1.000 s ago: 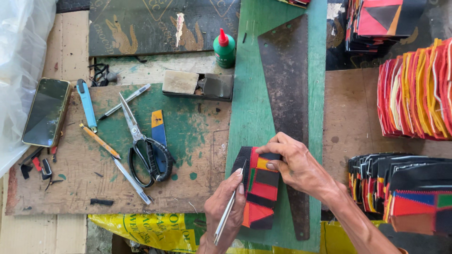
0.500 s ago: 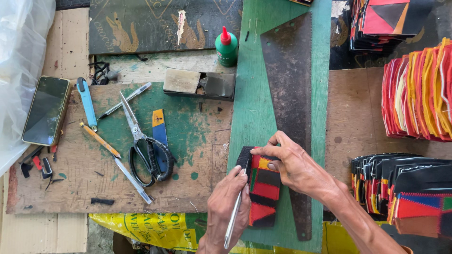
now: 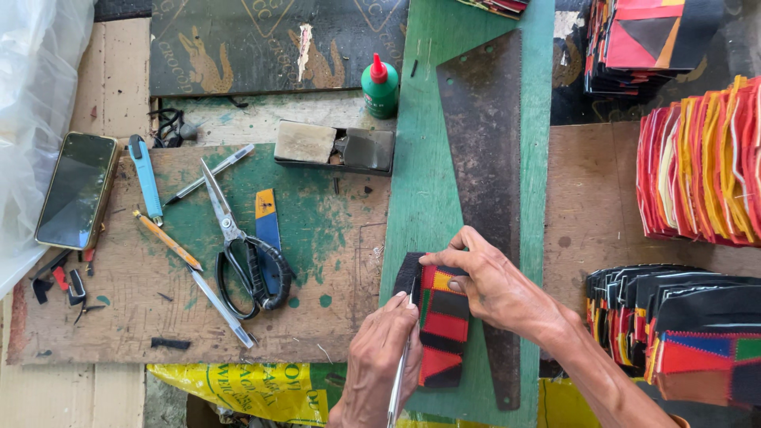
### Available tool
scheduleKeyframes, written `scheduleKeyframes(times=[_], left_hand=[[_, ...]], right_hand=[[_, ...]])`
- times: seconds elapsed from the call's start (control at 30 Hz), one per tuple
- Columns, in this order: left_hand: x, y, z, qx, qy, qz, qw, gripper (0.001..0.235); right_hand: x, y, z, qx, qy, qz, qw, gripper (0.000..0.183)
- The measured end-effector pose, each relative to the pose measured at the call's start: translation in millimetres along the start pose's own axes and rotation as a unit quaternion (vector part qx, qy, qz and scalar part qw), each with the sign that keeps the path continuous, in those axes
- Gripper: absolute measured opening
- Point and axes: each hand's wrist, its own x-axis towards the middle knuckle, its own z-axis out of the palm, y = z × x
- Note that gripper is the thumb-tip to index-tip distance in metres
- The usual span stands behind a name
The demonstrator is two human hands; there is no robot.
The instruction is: The person uses a utility knife and a metal ruler to trim the edges of a small patterned pouch on a wooden workbench. After trimming, the person places the pouch on a stack of similar pouches and picks up another pouch to repeat the trimming process.
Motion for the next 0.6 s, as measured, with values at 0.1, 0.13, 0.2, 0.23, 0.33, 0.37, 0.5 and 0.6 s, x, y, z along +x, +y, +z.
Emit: scheduleKeyframes(times=[0.1, 0.13, 0.2, 0.23, 0.33, 0.37, 0.5, 0.6], left_hand=[[1.2, -0.6, 0.3, 0.013, -0.005, 0.006, 1.0, 0.029], [1.7, -2.4, -0.1, 0.004, -0.004, 0.008, 1.0, 0.029], [-3.8, -4.7, -4.4, -0.014, -0.009, 0.006, 1.0, 0.029], [-7.6, -4.6, -7.0, -0.024, 0.001, -0.002, 1.0, 0.029], [-12.1, -3.7, -9.4, -0.078, 0.057, -0.036, 0.995, 0.029], [-18.1, 0.7, -6.3, -0.111, 0.087, -0.073, 0.987, 0.028], [-23.0, -6.2, 19.9, -0.217, 0.139, -0.136, 0.957, 0.024], [-27.2, -16.8, 25.9, -0.2, 0.097, -0.117, 0.968, 0.025]], right_hand=[[0.8, -0.6, -0.3, -0.002, 0.002, -0.006, 1.0, 0.046], [1.6, -0.2, -1.0, -0.008, 0.004, -0.006, 1.0, 0.046], [-1.4, 0.8, 1.4, -0.016, 0.004, -0.003, 1.0, 0.046], [-2.9, 0.2, 3.0, -0.013, 0.009, -0.01, 1.0, 0.047], [-1.3, -1.7, 2.0, -0.014, 0.035, -0.023, 0.999, 0.048], [-3.7, -1.9, 4.2, -0.012, 0.037, -0.015, 0.999, 0.048], [-6.8, -2.6, 8.4, -0.015, 0.053, -0.02, 0.998, 0.049], [-7.7, -2.1, 8.3, 0.004, 0.053, -0.015, 0.998, 0.051]])
